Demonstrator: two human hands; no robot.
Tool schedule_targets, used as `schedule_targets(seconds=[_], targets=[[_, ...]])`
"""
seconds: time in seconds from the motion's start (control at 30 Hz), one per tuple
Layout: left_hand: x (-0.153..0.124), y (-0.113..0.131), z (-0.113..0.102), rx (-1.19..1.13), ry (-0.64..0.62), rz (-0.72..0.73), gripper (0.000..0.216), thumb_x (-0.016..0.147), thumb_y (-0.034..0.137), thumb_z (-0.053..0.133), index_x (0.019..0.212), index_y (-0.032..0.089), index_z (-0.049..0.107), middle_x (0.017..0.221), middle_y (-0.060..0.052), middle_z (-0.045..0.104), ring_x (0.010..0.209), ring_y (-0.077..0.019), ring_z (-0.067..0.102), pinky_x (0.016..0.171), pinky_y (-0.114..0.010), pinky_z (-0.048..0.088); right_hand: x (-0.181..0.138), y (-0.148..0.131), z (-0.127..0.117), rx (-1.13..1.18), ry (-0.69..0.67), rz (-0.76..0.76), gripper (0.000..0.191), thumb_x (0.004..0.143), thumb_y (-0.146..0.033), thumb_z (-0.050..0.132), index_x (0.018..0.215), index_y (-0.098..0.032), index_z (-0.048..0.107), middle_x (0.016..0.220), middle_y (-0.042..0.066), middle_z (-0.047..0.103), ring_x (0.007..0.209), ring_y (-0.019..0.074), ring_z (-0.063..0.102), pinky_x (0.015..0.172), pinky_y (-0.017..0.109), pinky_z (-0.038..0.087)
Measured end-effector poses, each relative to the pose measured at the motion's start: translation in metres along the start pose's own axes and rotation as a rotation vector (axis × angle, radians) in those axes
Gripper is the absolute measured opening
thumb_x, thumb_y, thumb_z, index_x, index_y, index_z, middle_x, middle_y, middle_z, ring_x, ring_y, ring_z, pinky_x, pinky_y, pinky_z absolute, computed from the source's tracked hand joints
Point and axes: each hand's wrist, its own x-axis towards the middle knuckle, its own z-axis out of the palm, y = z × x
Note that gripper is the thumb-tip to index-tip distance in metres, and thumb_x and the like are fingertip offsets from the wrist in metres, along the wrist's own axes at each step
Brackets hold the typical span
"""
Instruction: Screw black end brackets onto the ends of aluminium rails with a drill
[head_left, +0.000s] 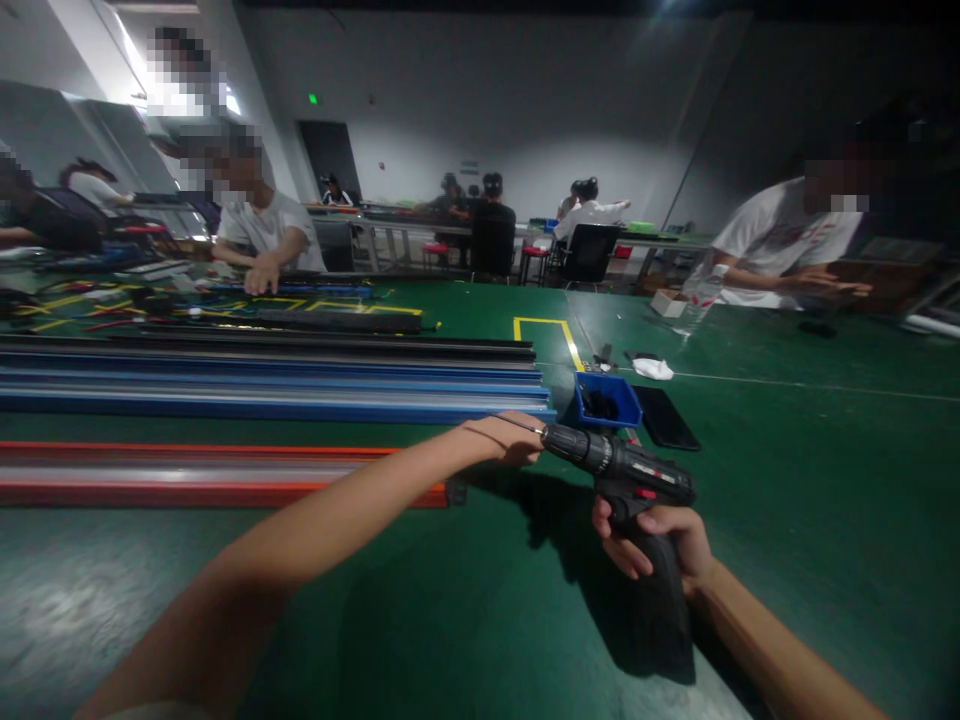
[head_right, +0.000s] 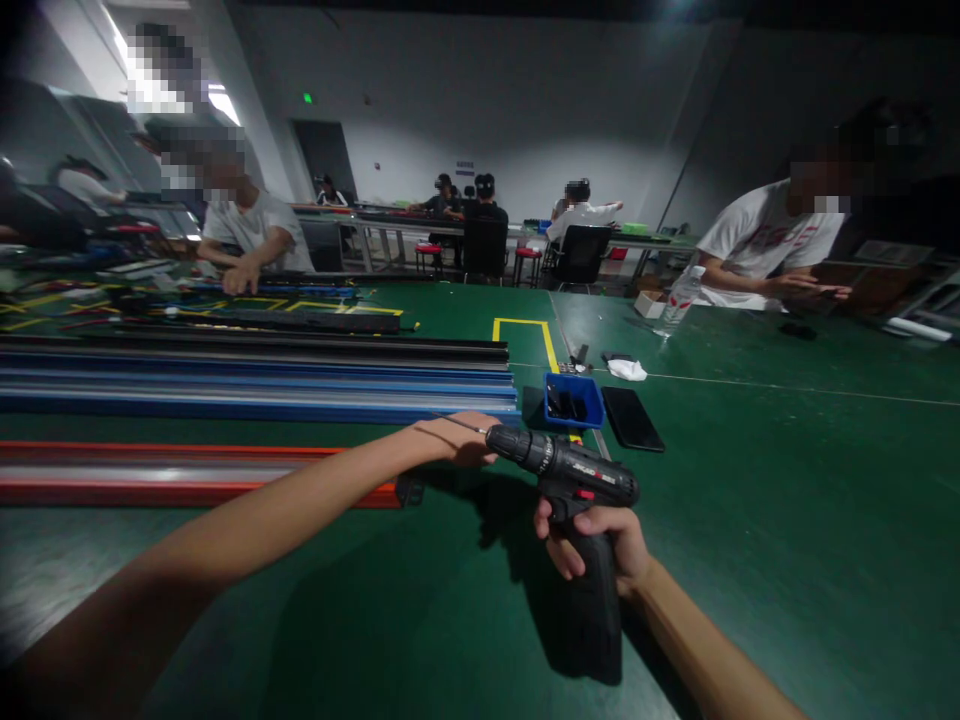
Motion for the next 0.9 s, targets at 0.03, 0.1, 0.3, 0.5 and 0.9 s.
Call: schedule_targets(seconds=[0.03,0.1,0.3,0.5,0.9], targets=[[-0.007,-0.002,-0.009,-0.018,-0.012,0.009,0.008,0.077,0.018,0.076,0.083,0.019,0.071,0.086,-0.003,0.071,0.078,-0.0178,0.062,0.072,-0.029,0.049,0.0,0.001,0.0,0.006,-0.009,0.005,0.04,0.072,-0.026,0.063,0.102,-0.002,0.075,0.089,0.016,0.075,0.044,0.0101,0.057,0.047,0.024,0.045],[-0.022,-0.006,-0.027,-0.06,-0.008,0.017,0.009,0.076,0.015,0.073,0.084,0.02,0.071,0.086,-0.003,0.071,0.08,-0.0178,0.062,0.074,-0.029,0.045,0.0,0.003,-0.001,0.026,-0.026,0.019,0.04,0.074,-0.026,0.063,0.102,-0.002,0.075,0.089,0.017,0.075,0.044,0.0098,0.057,0.046,0.024,0.045],[-0.062,-0.019,-0.066,-0.253,0.236,-0.139,0.025,0.078,0.017,0.07,0.103,0.019,0.075,0.093,-0.006,0.074,0.083,-0.0196,0.062,0.078,-0.031,0.043,-0.002,0.013,-0.01,0.089,-0.038,0.062,0.042,0.075,-0.028,0.062,0.104,-0.002,0.075,0.089,0.017,0.073,0.043,0.0081,0.053,0.046,0.022,0.044],[-0.096,-0.022,-0.059,-0.667,0.471,-0.412,0.027,0.09,0.032,0.064,0.107,0.013,0.07,0.103,-0.015,0.076,0.076,-0.0169,0.07,0.064,-0.027,0.049,-0.002,0.021,-0.014,0.089,-0.026,0.073,0.042,0.078,-0.03,0.058,0.105,-0.002,0.075,0.088,0.018,0.072,0.041,0.0071,0.048,0.044,0.023,0.043],[-0.128,-0.003,-0.021,-1.131,0.638,-0.475,0.041,0.078,0.047,0.083,0.089,0.015,0.059,0.067,0.004,0.06,0.056,-0.0055,0.054,0.051,-0.015,0.038,0.0,0.028,-0.014,0.097,0.053,0.124,0.044,0.079,-0.035,0.059,0.103,-0.003,0.075,0.087,0.017,0.072,0.041,0.007,0.048,0.044,0.022,0.045]])
